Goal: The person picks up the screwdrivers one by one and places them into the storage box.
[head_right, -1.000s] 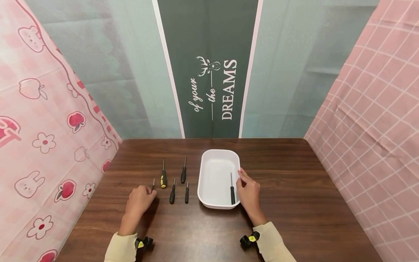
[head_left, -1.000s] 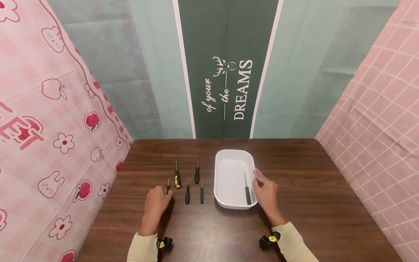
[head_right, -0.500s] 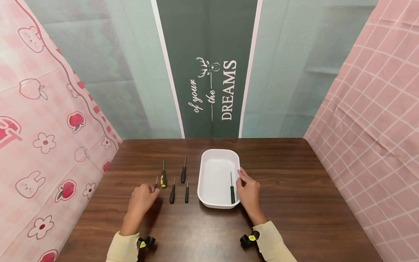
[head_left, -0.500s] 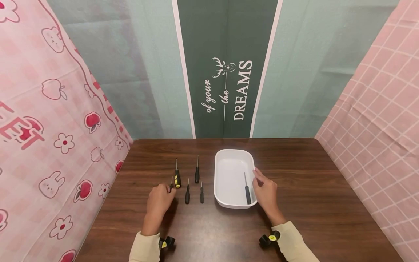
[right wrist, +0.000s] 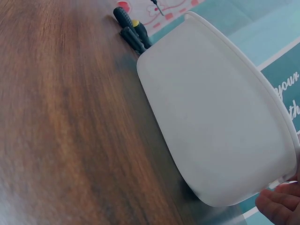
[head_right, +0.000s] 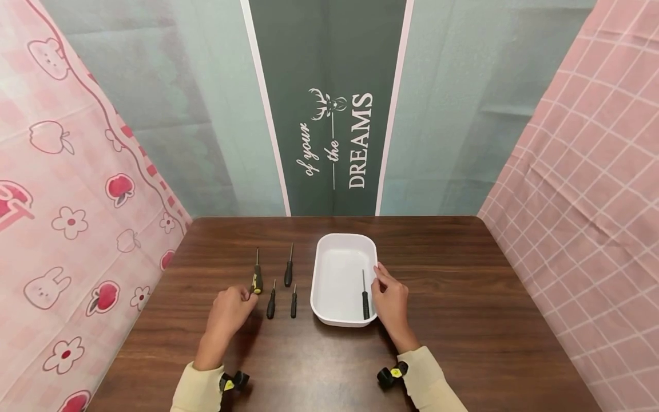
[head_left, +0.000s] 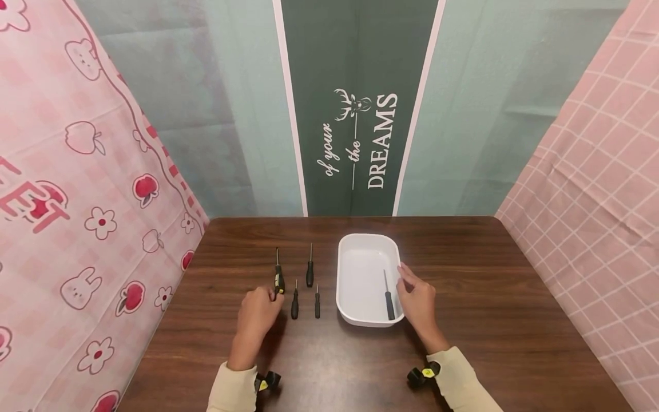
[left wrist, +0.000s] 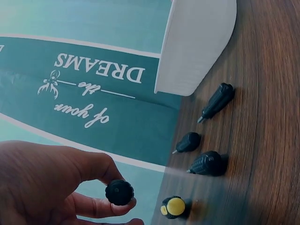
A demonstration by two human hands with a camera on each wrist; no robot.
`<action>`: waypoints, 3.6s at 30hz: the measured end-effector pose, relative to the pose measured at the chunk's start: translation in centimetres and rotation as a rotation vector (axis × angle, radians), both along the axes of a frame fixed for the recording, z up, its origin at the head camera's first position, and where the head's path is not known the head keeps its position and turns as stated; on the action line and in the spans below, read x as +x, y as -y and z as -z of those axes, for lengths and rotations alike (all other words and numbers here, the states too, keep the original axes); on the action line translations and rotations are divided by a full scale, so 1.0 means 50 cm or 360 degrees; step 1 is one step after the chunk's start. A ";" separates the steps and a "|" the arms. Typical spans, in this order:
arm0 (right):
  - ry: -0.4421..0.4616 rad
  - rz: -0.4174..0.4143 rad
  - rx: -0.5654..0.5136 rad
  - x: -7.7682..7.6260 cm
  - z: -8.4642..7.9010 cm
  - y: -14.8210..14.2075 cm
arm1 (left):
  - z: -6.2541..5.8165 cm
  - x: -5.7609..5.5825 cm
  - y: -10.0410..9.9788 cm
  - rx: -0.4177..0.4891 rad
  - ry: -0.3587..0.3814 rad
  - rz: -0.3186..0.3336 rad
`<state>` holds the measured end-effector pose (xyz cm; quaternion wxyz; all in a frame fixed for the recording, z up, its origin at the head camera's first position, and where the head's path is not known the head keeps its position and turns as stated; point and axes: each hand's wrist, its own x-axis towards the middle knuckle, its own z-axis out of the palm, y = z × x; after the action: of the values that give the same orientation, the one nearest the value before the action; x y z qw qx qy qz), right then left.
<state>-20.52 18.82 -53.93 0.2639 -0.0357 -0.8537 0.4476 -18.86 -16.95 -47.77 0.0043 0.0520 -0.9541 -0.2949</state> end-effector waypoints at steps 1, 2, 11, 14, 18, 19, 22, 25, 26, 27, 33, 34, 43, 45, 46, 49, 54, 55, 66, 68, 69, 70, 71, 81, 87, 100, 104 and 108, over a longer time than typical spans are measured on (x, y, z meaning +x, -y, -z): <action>0.0006 -0.0001 -0.0005 0.000 0.000 -0.001 | -0.001 0.000 -0.002 0.0007 0.0003 0.0006; 0.0017 -0.0001 -0.0005 0.000 0.000 -0.001 | -0.001 0.000 -0.004 0.0012 0.0007 0.0009; 0.0031 0.0005 -0.0013 0.001 0.002 -0.003 | -0.006 0.000 -0.029 -0.0003 -0.0015 0.0038; 0.0019 0.0003 -0.0014 0.001 0.002 -0.003 | -0.006 0.000 -0.040 -0.0002 -0.0039 0.0052; 0.0020 -0.0006 -0.0010 0.001 0.003 -0.004 | -0.006 -0.003 -0.050 0.0007 -0.0043 0.0068; 0.0019 -0.0005 -0.0007 0.001 0.004 -0.004 | -0.005 -0.004 -0.051 0.0011 -0.0040 0.0074; 0.0001 -0.0002 0.0006 0.001 0.003 -0.004 | -0.003 -0.006 -0.056 0.0014 -0.0022 0.0088; -0.0017 -0.0001 0.0013 0.000 0.004 -0.002 | -0.002 -0.003 -0.060 0.0026 -0.0011 0.0096; -0.0020 -0.0004 0.0017 -0.001 0.004 -0.001 | -0.002 -0.002 -0.061 0.0025 -0.0009 0.0094; -0.0022 -0.0006 0.0018 -0.001 0.005 0.000 | -0.002 -0.001 -0.061 0.0025 -0.0007 0.0091; 0.0013 0.0008 0.0015 -0.003 0.007 0.000 | -0.002 -0.002 -0.067 0.0016 -0.0015 0.0081; 0.0022 0.0012 0.0014 -0.003 0.007 -0.001 | -0.002 -0.003 -0.069 0.0018 -0.0013 0.0079; 0.0012 0.0011 0.0018 0.000 0.005 -0.005 | -0.009 -0.009 -0.081 0.0037 -0.0004 0.0121; 0.0005 0.0013 0.0028 -0.001 0.003 -0.005 | -0.011 -0.010 -0.085 0.0035 -0.0015 0.0127; -0.0001 0.0012 0.0031 -0.001 0.003 -0.005 | -0.012 -0.010 -0.087 0.0038 -0.0025 0.0126; -0.0019 0.0010 0.0027 -0.001 0.000 -0.004 | -0.014 -0.013 -0.092 0.0027 -0.0078 0.0145; -0.0036 0.0019 0.0017 -0.002 -0.001 -0.003 | -0.017 -0.019 -0.104 0.0047 -0.0122 0.0208; -0.0035 0.0020 0.0018 -0.002 0.000 -0.003 | -0.017 -0.020 -0.107 0.0057 -0.0120 0.0216; -0.0046 0.0024 0.0021 -0.002 0.003 -0.001 | -0.017 -0.038 -0.129 0.0164 -0.0078 0.0290; -0.0045 0.0027 0.0019 -0.003 0.003 -0.001 | -0.017 -0.040 -0.131 0.0169 -0.0061 0.0291; -0.0044 0.0028 0.0018 -0.003 0.004 -0.001 | -0.017 -0.041 -0.132 0.0170 -0.0058 0.0296; -0.0046 0.0029 0.0018 -0.004 0.004 -0.001 | -0.018 -0.042 -0.133 0.0174 -0.0051 0.0300; -0.0045 0.0030 0.0014 -0.003 0.004 0.000 | -0.018 -0.042 -0.134 0.0174 -0.0049 0.0304; -0.0023 0.0032 0.0023 0.001 0.011 0.003 | -0.013 -0.046 -0.148 0.0210 -0.0060 0.0368; 0.0013 0.0038 0.0021 0.002 0.015 0.004 | -0.009 -0.051 -0.157 0.0195 -0.0076 0.0370; 0.0003 0.0022 0.0008 0.003 0.011 0.003 | -0.018 -0.054 -0.182 0.0215 -0.0060 0.0377; -0.0011 0.0017 0.0018 0.003 0.012 0.003 | -0.022 -0.054 -0.188 0.0233 -0.0037 0.0383; -0.0010 0.0020 0.0016 0.000 0.013 0.002 | -0.025 -0.055 -0.195 0.0230 -0.0047 0.0387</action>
<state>-20.51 18.74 -54.55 0.2696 -0.0382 -0.8549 0.4417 -21.61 -7.22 -46.50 -0.0211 -0.0680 -0.9295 -0.3619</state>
